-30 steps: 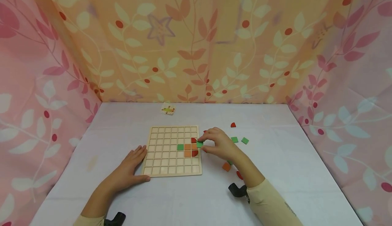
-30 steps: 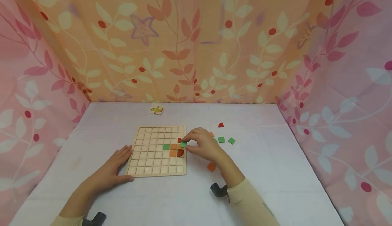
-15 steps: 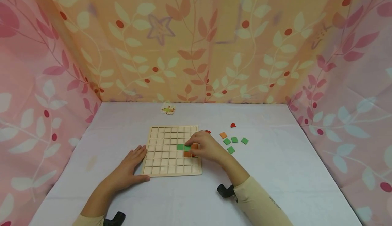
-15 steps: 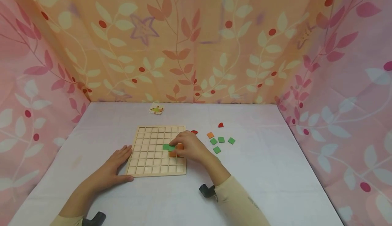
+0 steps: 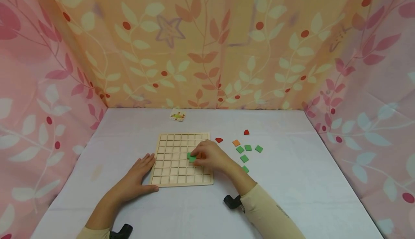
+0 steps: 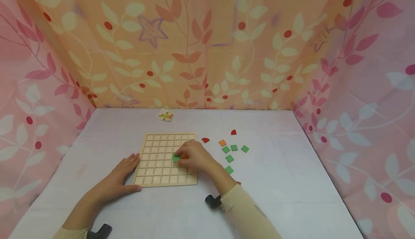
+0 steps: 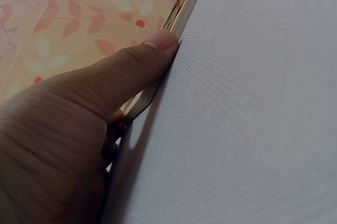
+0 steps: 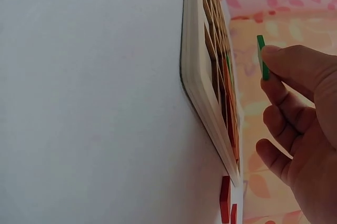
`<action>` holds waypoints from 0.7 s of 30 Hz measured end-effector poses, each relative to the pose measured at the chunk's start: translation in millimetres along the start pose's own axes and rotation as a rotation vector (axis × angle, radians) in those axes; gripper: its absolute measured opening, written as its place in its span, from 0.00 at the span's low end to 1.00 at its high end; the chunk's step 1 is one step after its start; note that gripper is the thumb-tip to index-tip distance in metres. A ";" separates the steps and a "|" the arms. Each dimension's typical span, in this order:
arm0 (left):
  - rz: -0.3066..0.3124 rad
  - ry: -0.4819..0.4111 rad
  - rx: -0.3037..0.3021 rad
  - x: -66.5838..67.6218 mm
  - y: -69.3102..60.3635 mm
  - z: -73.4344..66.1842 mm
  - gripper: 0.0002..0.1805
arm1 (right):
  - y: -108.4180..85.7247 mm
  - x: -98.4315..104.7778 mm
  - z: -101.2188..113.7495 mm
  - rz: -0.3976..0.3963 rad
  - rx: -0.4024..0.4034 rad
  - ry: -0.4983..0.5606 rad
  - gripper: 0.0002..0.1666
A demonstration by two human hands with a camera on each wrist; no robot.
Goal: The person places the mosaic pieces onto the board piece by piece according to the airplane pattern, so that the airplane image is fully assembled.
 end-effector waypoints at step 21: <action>0.004 0.005 0.004 -2.7 1.5 4.3 0.65 | 8.1 -17.8 1.4 0.075 0.009 -0.112 0.12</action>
Point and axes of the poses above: each hand's wrist, its own y-axis towards the middle knuckle, its own x-axis out of the back of the hand, z = x × y, the point moved 7 cm from there along y, towards the middle knuckle, and after that the axes turned 10 degrees about x, right-handed, at the moved point
